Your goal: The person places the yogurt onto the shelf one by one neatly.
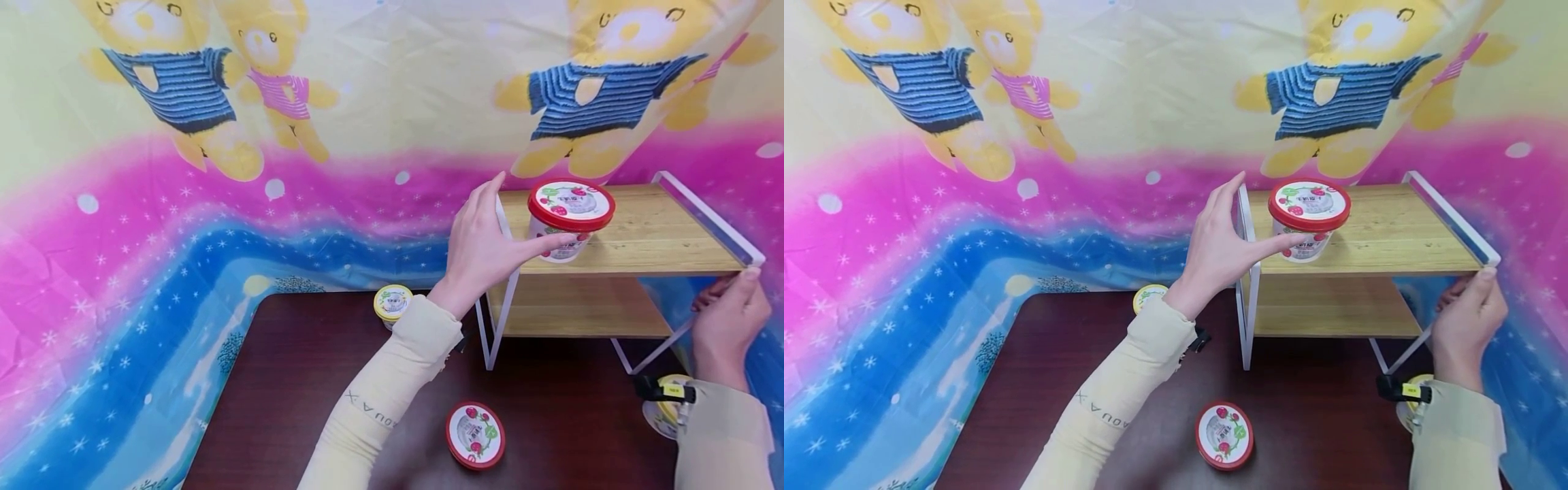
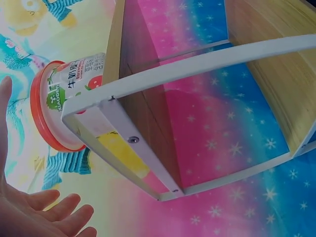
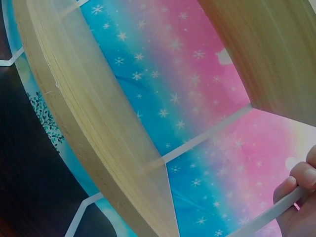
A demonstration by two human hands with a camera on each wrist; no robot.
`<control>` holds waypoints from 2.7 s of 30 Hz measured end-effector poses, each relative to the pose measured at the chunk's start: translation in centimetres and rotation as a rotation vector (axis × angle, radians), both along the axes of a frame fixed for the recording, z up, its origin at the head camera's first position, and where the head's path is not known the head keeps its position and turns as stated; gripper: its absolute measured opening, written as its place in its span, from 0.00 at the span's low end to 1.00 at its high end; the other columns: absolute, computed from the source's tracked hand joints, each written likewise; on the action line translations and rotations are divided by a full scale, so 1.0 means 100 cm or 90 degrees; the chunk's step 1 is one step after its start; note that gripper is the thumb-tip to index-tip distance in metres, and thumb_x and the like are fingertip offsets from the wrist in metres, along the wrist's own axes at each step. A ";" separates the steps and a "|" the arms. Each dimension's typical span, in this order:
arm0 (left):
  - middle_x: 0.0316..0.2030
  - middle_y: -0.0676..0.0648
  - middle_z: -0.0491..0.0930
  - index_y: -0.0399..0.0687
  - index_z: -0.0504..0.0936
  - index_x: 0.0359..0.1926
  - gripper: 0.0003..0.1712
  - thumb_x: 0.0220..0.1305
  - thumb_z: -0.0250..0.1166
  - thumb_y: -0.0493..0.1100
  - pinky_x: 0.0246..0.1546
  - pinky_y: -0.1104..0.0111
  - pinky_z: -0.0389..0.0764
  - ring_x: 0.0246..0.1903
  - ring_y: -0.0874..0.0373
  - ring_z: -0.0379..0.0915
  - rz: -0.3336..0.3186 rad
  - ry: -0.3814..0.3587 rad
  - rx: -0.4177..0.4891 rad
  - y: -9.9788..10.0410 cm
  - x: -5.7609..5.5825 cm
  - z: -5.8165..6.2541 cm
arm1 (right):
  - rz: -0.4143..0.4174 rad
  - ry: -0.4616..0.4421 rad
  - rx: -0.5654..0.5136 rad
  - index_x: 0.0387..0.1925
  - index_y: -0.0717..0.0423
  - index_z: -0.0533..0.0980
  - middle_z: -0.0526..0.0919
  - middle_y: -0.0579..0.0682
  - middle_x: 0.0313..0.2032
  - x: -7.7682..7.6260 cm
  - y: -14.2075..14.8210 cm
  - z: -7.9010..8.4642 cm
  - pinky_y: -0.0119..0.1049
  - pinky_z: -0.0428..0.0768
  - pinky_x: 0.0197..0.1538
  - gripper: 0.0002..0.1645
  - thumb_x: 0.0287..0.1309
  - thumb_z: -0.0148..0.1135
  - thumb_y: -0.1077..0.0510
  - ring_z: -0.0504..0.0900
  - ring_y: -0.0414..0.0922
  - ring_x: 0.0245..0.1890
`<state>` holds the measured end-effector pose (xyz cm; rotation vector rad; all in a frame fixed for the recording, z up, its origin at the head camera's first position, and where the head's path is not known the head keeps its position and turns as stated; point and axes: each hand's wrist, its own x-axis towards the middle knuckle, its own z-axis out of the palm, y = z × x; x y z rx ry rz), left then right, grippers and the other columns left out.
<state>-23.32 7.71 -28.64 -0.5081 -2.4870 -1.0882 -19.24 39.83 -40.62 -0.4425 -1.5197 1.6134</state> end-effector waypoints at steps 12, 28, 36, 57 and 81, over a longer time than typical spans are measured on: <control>0.65 0.63 0.56 0.69 0.50 0.71 0.60 0.37 0.64 0.78 0.58 0.63 0.65 0.62 0.70 0.51 -0.007 -0.013 0.033 -0.014 -0.001 -0.015 | -0.040 -0.069 0.087 0.18 0.60 0.66 0.65 0.49 0.16 -0.001 -0.001 -0.001 0.24 0.66 0.21 0.30 0.72 0.36 0.46 0.64 0.39 0.14; 0.65 0.64 0.55 0.71 0.49 0.70 0.59 0.37 0.63 0.79 0.55 0.56 0.68 0.62 0.66 0.52 0.003 -0.011 0.069 -0.032 0.003 -0.035 | -0.024 -0.038 0.039 0.18 0.60 0.66 0.66 0.49 0.15 -0.001 0.000 -0.003 0.24 0.65 0.20 0.30 0.71 0.39 0.45 0.64 0.39 0.13; 0.64 0.63 0.56 0.69 0.51 0.70 0.59 0.38 0.62 0.79 0.56 0.57 0.68 0.61 0.66 0.52 0.011 -0.004 0.074 -0.040 0.003 -0.045 | -0.019 -0.055 0.034 0.19 0.59 0.66 0.65 0.49 0.17 0.001 0.000 -0.003 0.24 0.65 0.20 0.29 0.71 0.38 0.45 0.63 0.40 0.14; 0.68 0.62 0.49 0.65 0.52 0.70 0.61 0.36 0.59 0.82 0.60 0.48 0.58 0.66 0.64 0.43 0.048 -0.010 0.067 -0.058 -0.001 -0.070 | -0.023 -0.066 0.018 0.19 0.57 0.66 0.65 0.49 0.17 0.002 0.001 -0.002 0.23 0.65 0.20 0.28 0.70 0.39 0.44 0.64 0.39 0.14; 0.67 0.56 0.55 0.63 0.55 0.70 0.62 0.35 0.60 0.82 0.60 0.49 0.59 0.66 0.58 0.47 0.112 -0.075 0.083 -0.094 -0.013 -0.113 | -0.012 -0.016 -0.011 0.17 0.60 0.66 0.66 0.49 0.15 -0.001 -0.001 -0.002 0.24 0.65 0.18 0.30 0.70 0.41 0.45 0.64 0.39 0.12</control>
